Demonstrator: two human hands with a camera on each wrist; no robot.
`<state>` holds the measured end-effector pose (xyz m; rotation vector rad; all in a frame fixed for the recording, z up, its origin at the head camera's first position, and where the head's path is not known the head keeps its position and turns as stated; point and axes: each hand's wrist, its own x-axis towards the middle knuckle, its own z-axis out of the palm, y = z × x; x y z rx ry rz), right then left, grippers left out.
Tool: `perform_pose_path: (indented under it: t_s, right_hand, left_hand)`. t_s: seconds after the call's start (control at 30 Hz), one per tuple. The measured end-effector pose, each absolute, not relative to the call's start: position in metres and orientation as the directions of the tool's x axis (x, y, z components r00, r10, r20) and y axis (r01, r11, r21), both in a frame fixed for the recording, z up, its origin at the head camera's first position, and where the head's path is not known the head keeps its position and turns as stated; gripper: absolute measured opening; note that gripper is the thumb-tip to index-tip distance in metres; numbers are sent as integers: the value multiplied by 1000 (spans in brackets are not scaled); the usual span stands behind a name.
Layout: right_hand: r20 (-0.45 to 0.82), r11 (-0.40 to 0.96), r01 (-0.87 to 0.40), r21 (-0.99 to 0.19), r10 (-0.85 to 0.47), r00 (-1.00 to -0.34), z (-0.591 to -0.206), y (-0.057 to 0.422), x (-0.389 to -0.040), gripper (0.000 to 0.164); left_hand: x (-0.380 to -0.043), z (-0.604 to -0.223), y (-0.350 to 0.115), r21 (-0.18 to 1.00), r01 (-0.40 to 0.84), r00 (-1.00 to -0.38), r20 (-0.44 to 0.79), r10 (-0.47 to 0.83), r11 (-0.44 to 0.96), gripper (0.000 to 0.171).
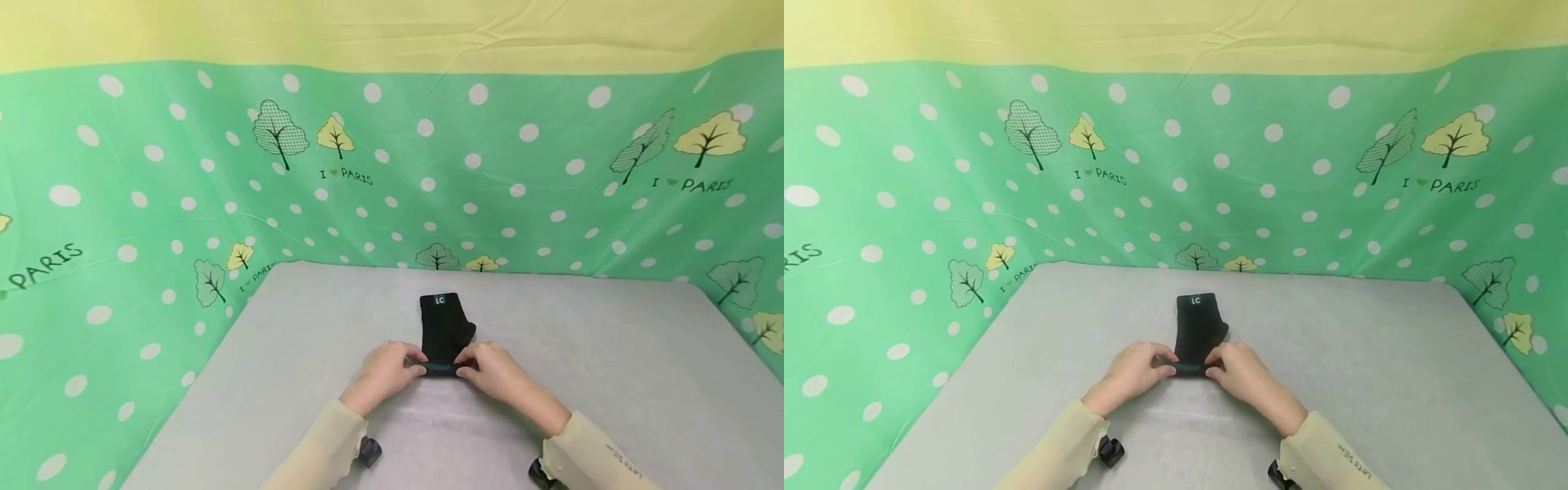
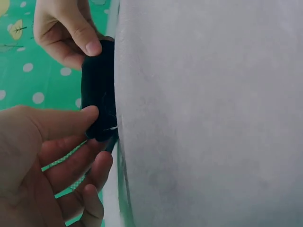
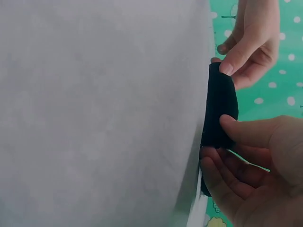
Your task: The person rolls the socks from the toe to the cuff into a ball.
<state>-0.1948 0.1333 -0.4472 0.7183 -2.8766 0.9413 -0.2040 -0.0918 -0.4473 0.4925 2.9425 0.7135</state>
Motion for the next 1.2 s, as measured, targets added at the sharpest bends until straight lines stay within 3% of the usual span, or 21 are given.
perform_pose_path:
  t_s: [0.2, 0.43, 0.6, 0.73, 0.9, 1.2]
  right_hand:
    - [120, 716, -395, -575, -403, -907, -449, 136, -200, 6]
    - [30, 730, -264, -630, -317, -948, -447, 134, -208, 2]
    - [-18, 743, -226, -630, -304, -952, -442, 130, -214, 18]
    - [18, 791, -272, -548, -314, -949, -438, 129, -215, 21]
    - [141, 821, -347, -454, -318, -937, -436, 126, -214, 25]
    - [198, 792, -393, -466, -340, -919, -437, 128, -209, 17]
  left_hand:
    - [-209, -448, -92, 501, 235, -960, -13, 279, 833, 8]
    - [-216, -447, -89, 526, 174, -971, -47, 233, 833, 8]
    - [-220, -444, -85, 496, 171, -969, -72, 236, 852, 22]
    - [-222, -442, -84, 459, 196, -963, -76, 258, 867, 25]
    - [-222, -442, -82, 391, 285, -952, 9, 306, 875, 27]
    - [-209, -438, -79, 211, 363, -931, 118, 345, 907, 14]
